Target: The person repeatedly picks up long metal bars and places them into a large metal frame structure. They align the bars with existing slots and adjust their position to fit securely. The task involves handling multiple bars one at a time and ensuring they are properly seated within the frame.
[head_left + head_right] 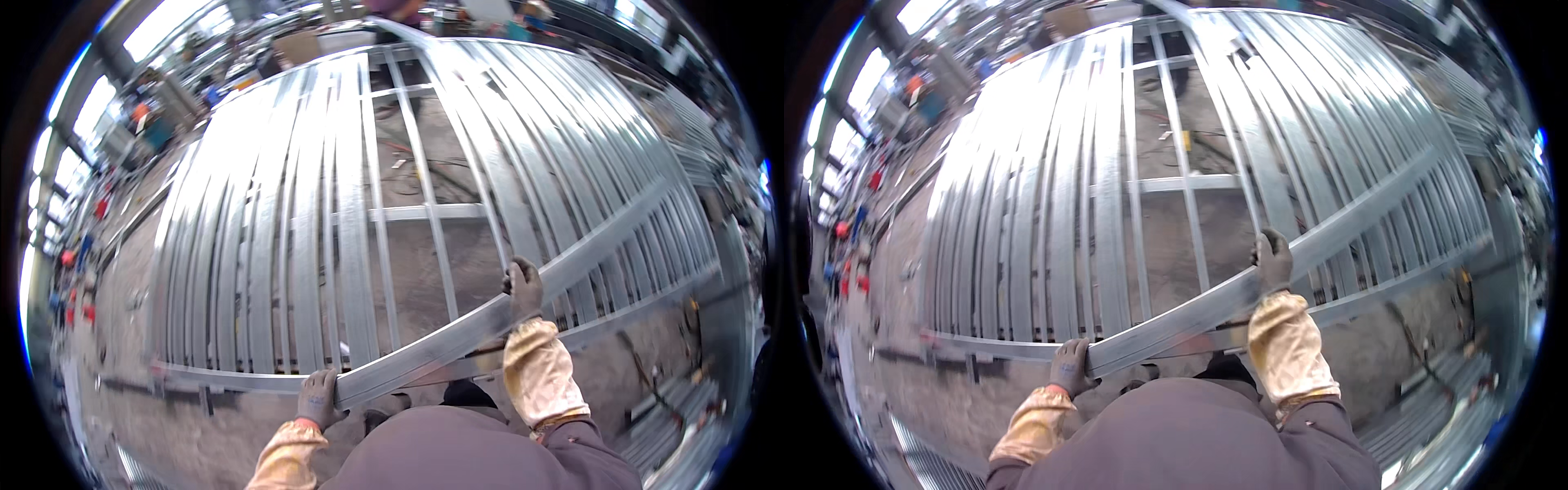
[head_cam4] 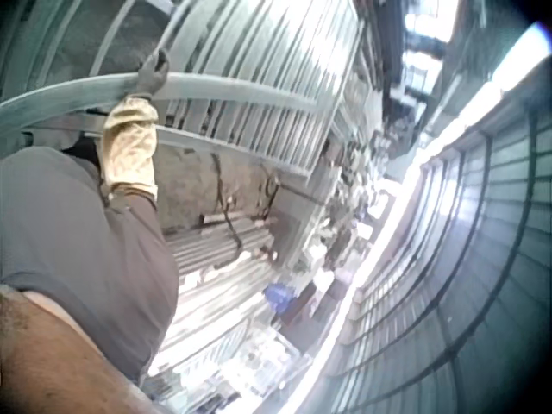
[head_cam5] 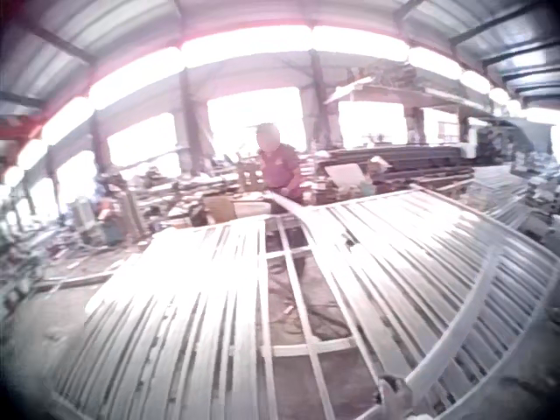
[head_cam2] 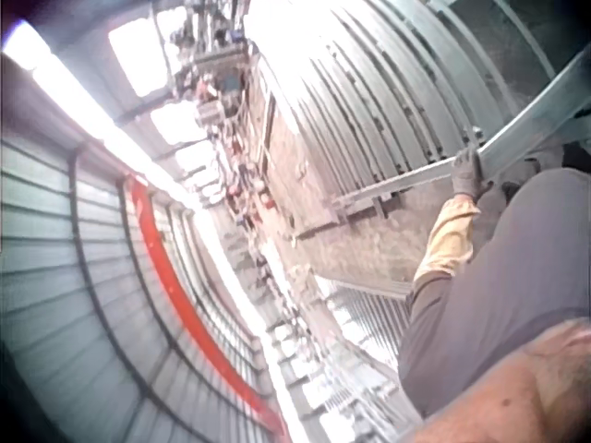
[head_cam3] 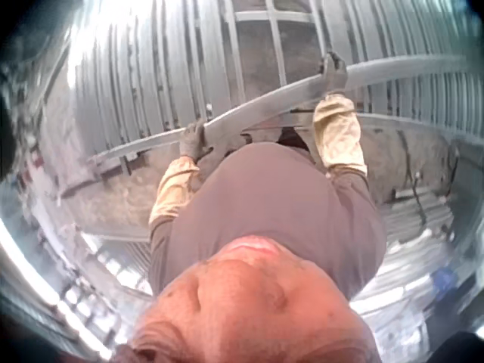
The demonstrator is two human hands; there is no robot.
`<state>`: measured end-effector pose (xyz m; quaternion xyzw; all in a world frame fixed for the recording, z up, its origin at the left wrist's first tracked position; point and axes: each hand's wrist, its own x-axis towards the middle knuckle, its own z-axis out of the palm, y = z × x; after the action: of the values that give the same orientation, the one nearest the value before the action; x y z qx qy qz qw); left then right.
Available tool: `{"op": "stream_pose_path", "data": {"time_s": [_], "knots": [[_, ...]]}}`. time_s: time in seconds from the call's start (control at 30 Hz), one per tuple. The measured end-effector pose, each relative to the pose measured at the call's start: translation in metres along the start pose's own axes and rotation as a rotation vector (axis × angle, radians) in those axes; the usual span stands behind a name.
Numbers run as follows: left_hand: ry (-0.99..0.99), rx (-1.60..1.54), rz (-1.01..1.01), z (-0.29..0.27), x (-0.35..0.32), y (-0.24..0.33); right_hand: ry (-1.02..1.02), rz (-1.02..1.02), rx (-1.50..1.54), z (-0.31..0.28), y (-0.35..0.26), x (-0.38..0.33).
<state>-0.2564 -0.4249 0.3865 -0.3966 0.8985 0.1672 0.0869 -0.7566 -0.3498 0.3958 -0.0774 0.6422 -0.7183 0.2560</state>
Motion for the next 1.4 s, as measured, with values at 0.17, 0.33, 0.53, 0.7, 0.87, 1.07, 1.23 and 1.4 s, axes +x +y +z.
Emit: {"op": "stream_pose_path", "data": {"time_s": [0.17, 0.33, 0.53, 0.7, 0.87, 1.07, 1.23, 1.4], "knots": [[0.031, 0.040, -0.096, 0.003, -0.012, -0.002, -1.214, 0.163, -0.574, 0.261, 0.010, -0.044], [0.003, 0.026, -0.041, 0.001, 0.017, 0.010, -1.367, 0.106, -0.473, 0.340, -0.031, -0.074], [0.047, -0.003, -0.087, 0.020, -0.001, 0.010, -1.154, 0.587, -0.156, 0.278, 0.014, -0.101], [0.076, 0.046, -0.050, 0.009, 0.003, 0.004, -1.133, 0.411, -0.230, 0.321, 0.018, -0.107], [0.056, 0.053, -0.053, 0.008, -0.001, 0.007, -1.045, 0.379, -0.307, 0.347, 0.023, -0.127], [0.120, 0.028, -0.002, 0.010, -0.004, -0.002, -0.885, 0.254, -0.156, 0.350, 0.016, -0.166], [0.113, 0.060, -0.030, 0.005, -0.011, -0.001, -1.051, 0.262, -0.248, 0.359, 0.017, -0.176], [0.094, 0.035, -0.013, 0.013, -0.006, -0.001, -1.105, 0.427, -0.118, 0.353, 0.035, -0.181]]}}
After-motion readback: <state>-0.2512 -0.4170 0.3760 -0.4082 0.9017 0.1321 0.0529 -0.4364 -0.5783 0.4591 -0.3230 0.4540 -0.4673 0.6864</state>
